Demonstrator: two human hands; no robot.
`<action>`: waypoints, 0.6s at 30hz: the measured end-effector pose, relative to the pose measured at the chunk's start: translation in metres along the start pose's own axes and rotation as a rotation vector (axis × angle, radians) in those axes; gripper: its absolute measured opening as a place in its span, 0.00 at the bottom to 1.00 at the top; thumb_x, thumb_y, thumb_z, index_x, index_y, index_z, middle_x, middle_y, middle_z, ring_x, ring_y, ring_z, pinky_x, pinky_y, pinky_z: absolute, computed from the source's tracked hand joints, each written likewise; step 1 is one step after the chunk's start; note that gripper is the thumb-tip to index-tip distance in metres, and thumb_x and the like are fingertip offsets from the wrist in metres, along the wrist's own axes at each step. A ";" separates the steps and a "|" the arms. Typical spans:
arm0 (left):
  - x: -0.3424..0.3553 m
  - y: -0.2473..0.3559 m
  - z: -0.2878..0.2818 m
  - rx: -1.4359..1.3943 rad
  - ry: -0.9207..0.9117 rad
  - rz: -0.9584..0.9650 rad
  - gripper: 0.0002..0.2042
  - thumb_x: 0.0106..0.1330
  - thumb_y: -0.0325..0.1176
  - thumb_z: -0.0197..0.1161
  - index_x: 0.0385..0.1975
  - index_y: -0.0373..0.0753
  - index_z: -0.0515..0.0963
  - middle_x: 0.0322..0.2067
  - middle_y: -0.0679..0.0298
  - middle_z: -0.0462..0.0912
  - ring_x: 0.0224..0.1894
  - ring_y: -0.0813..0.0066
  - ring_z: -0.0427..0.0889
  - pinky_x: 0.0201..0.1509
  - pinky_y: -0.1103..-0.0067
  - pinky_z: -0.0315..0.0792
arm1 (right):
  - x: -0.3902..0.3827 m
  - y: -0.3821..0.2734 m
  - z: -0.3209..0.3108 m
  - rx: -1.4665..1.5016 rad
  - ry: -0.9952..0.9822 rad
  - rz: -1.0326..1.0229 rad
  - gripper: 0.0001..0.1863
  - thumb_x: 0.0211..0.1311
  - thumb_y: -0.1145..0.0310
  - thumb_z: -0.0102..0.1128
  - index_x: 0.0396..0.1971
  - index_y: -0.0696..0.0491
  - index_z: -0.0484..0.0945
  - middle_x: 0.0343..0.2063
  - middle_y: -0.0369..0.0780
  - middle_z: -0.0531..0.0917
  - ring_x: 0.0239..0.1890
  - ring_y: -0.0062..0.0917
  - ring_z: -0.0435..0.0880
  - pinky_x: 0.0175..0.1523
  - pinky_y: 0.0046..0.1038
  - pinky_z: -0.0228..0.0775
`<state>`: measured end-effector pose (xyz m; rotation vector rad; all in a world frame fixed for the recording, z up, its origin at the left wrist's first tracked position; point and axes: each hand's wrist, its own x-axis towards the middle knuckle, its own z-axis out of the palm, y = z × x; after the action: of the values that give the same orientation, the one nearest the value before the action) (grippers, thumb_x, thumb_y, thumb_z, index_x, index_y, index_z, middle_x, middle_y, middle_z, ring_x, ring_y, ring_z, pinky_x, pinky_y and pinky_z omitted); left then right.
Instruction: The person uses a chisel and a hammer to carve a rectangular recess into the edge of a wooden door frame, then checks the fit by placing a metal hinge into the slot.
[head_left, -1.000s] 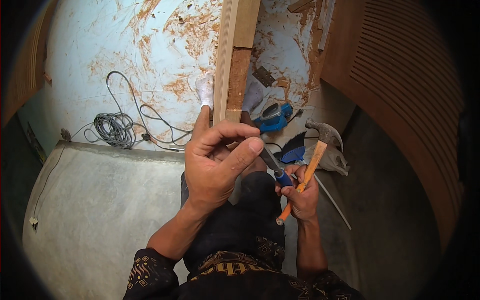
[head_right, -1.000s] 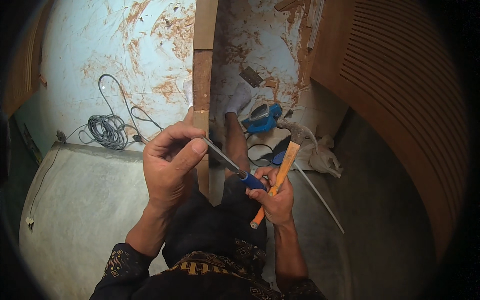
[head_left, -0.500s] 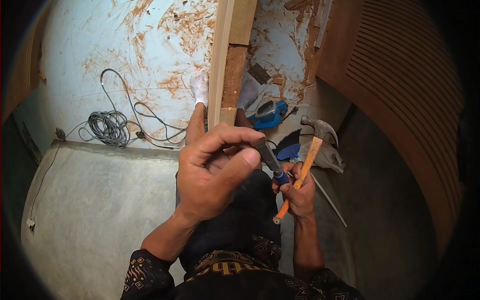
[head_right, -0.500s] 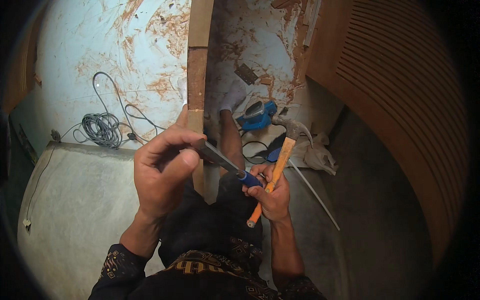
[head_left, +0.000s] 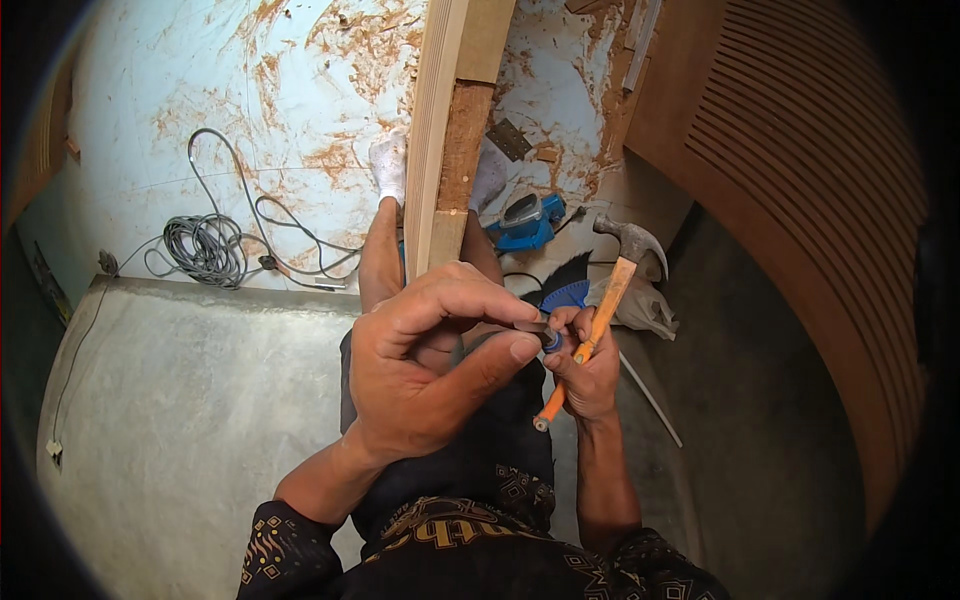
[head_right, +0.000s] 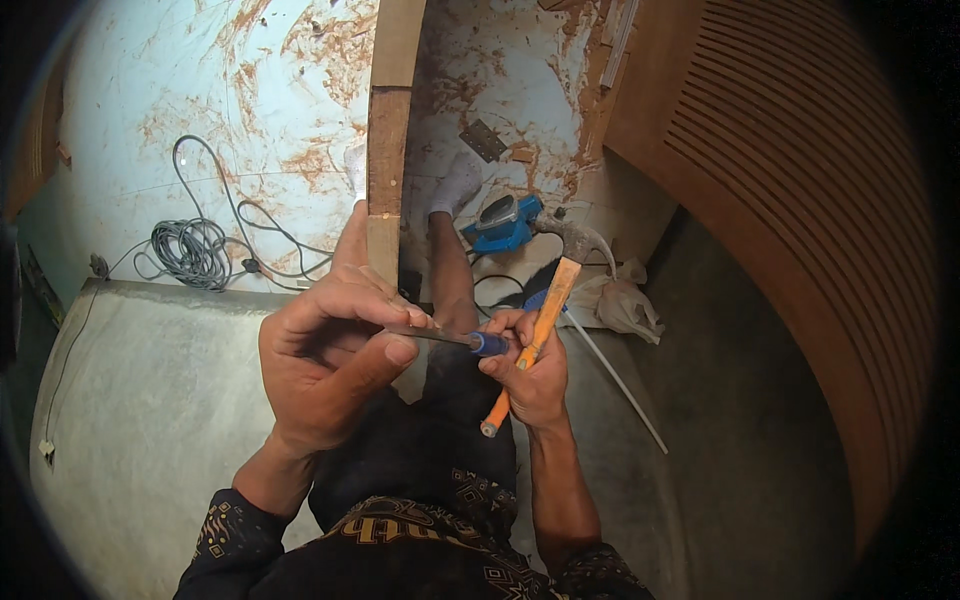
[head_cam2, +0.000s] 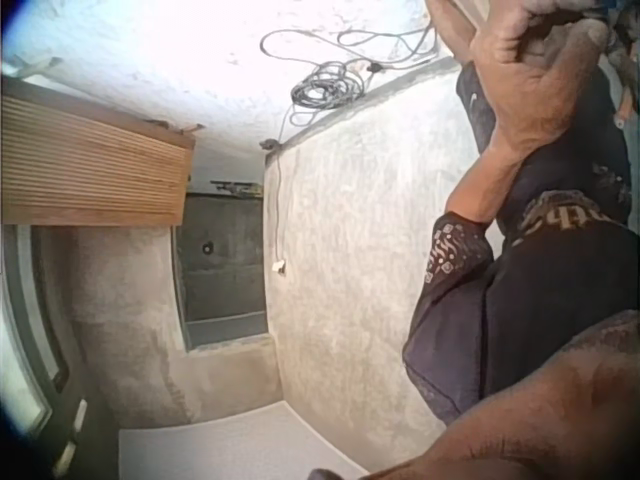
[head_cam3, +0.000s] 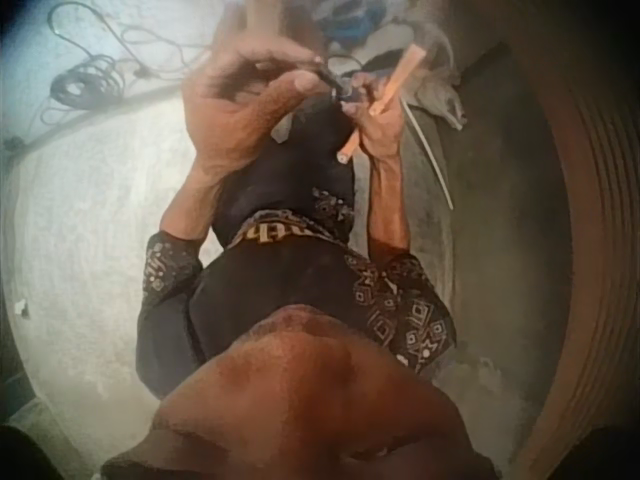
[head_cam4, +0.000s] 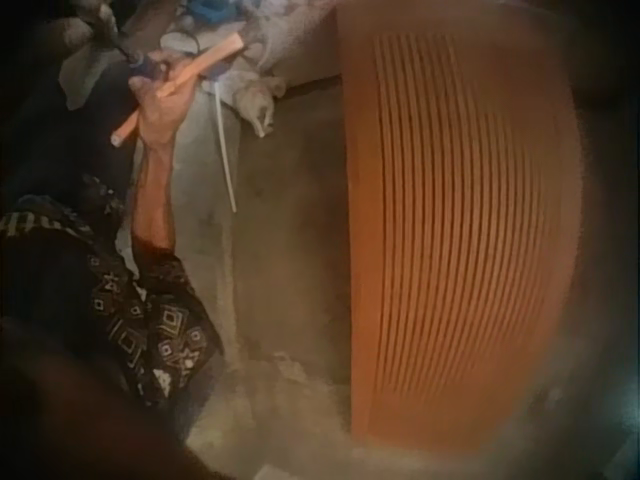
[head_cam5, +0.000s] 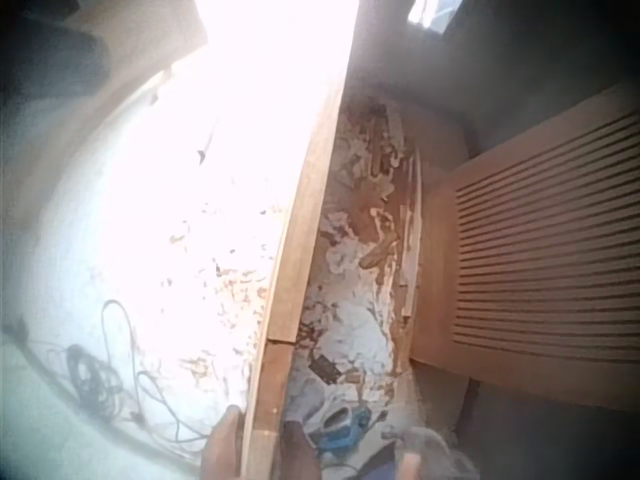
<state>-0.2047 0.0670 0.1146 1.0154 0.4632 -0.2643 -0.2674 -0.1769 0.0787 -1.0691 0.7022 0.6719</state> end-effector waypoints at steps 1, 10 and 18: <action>0.000 0.000 0.000 -0.015 -0.002 0.000 0.12 0.64 0.14 0.68 0.46 0.24 0.81 0.41 0.54 0.83 0.44 0.71 0.83 0.53 0.78 0.77 | 0.001 0.000 0.001 -0.001 -0.002 -0.005 0.28 0.55 0.80 0.78 0.40 0.49 0.62 0.46 0.42 0.77 0.52 0.26 0.82 0.59 0.27 0.77; 0.000 -0.001 -0.005 -0.076 0.029 -0.039 0.09 0.65 0.21 0.71 0.42 0.26 0.81 0.38 0.56 0.84 0.41 0.75 0.81 0.61 0.74 0.75 | 0.012 -0.003 0.005 -0.025 -0.012 -0.029 0.28 0.53 0.82 0.78 0.39 0.49 0.62 0.45 0.42 0.78 0.51 0.24 0.81 0.58 0.27 0.76; 0.013 -0.006 -0.018 0.770 0.168 0.361 0.03 0.68 0.26 0.64 0.33 0.35 0.78 0.33 0.59 0.82 0.37 0.65 0.83 0.52 0.67 0.79 | 0.016 -0.026 -0.026 -0.308 0.099 -0.035 0.25 0.58 0.72 0.78 0.39 0.51 0.63 0.46 0.46 0.81 0.47 0.22 0.78 0.54 0.24 0.72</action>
<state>-0.2009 0.0795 0.0957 1.8595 0.3181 -0.0219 -0.2427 -0.2072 0.0721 -1.4024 0.6763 0.7158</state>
